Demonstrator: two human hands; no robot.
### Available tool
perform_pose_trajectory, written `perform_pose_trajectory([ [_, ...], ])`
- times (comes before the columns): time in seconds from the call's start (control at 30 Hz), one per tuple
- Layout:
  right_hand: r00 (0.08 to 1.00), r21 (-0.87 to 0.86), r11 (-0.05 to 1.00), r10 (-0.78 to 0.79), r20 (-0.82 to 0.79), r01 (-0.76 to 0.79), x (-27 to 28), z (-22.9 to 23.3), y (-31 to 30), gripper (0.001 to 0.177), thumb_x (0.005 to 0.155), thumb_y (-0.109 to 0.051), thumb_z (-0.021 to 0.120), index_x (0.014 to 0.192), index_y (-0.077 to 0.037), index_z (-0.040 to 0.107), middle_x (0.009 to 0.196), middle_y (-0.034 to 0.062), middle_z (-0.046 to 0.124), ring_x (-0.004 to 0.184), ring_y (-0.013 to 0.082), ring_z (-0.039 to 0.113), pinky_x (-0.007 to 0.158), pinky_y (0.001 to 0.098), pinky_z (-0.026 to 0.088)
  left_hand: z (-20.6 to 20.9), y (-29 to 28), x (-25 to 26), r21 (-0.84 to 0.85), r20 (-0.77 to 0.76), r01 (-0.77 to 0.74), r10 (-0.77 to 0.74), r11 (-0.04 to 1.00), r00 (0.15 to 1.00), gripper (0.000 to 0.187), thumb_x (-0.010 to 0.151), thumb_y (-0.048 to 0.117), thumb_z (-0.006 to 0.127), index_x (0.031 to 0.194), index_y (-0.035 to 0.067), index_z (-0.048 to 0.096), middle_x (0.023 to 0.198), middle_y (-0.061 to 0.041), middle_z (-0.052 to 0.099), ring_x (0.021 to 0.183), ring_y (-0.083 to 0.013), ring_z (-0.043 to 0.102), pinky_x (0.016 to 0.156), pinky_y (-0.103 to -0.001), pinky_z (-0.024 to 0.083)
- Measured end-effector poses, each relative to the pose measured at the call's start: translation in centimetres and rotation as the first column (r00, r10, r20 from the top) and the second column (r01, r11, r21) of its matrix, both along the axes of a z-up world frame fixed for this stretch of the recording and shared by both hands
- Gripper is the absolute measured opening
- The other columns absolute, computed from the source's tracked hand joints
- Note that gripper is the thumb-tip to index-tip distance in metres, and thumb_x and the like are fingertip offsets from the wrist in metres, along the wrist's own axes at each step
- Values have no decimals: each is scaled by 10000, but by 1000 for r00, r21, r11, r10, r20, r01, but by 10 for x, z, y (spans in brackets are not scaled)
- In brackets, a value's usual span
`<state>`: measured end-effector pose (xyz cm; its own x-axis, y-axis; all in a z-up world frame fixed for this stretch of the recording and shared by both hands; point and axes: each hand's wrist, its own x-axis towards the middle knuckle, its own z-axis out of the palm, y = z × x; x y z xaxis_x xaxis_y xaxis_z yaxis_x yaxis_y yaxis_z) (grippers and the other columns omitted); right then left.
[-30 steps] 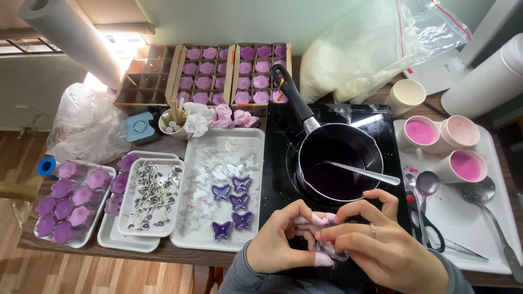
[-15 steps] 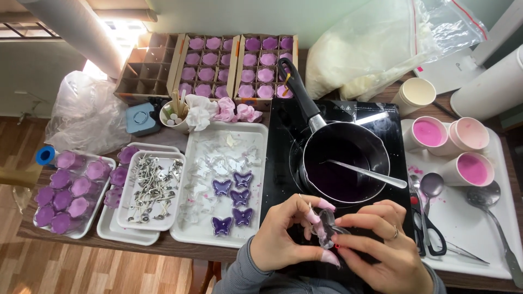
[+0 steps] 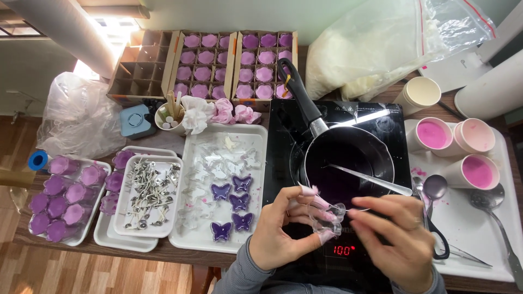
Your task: Making purple butterfly-shaped candles by pouring melted wax into molds and preparing wicks.
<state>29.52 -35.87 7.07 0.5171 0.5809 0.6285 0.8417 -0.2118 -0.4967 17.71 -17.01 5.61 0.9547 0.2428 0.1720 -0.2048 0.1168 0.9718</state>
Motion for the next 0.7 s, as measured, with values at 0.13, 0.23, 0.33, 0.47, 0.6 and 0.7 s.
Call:
perform_pose_trajectory([
  [0.13,964,70,962,-261,-42,263,17,-32,-32,213,945,-1,799,1136,-51,718,1135,77,669,1029,162,619,906,263,503,-8,5,0,123,6,-79,79,989,997,519,880,75,833,1348,0,622,1184,-139,779,1127,-197,780,919,-309,622],
  [0.23,898,26,921,-371,-237,388,32,-36,-45,211,1026,-5,771,1223,1,698,1037,82,647,937,126,608,867,215,488,-8,10,0,255,85,-212,197,943,977,566,806,146,893,1305,18,656,1168,-101,789,1087,-169,776,844,-265,645],
  [0.33,839,18,940,-296,-456,341,33,-43,-44,226,1000,-15,755,1212,30,691,935,40,650,830,72,608,828,190,488,-17,15,-1,315,97,-272,254,909,962,558,772,176,927,1260,30,698,1155,-85,794,998,-150,780,781,-256,628],
  [0.47,761,60,947,-215,-612,316,32,-43,-34,227,961,14,730,1182,50,690,935,16,647,830,49,591,793,183,472,-17,18,-1,309,105,-335,318,890,942,570,731,191,940,1218,23,696,1179,-95,773,949,-138,756,747,-245,611],
  [0.6,742,68,958,-171,-648,280,31,-35,-26,173,962,32,729,1129,68,700,934,26,650,802,46,566,734,177,443,-19,20,-3,366,69,-352,352,861,933,616,694,189,958,1228,21,701,1092,-76,762,863,-129,725,775,-251,602],
  [0.7,804,85,983,-80,-589,160,32,-25,-17,218,930,26,736,1142,61,699,944,37,646,808,56,567,742,174,452,-15,19,-3,336,107,-364,349,869,931,579,750,126,928,1264,15,684,1144,-85,724,936,-140,728,820,-256,610],
])
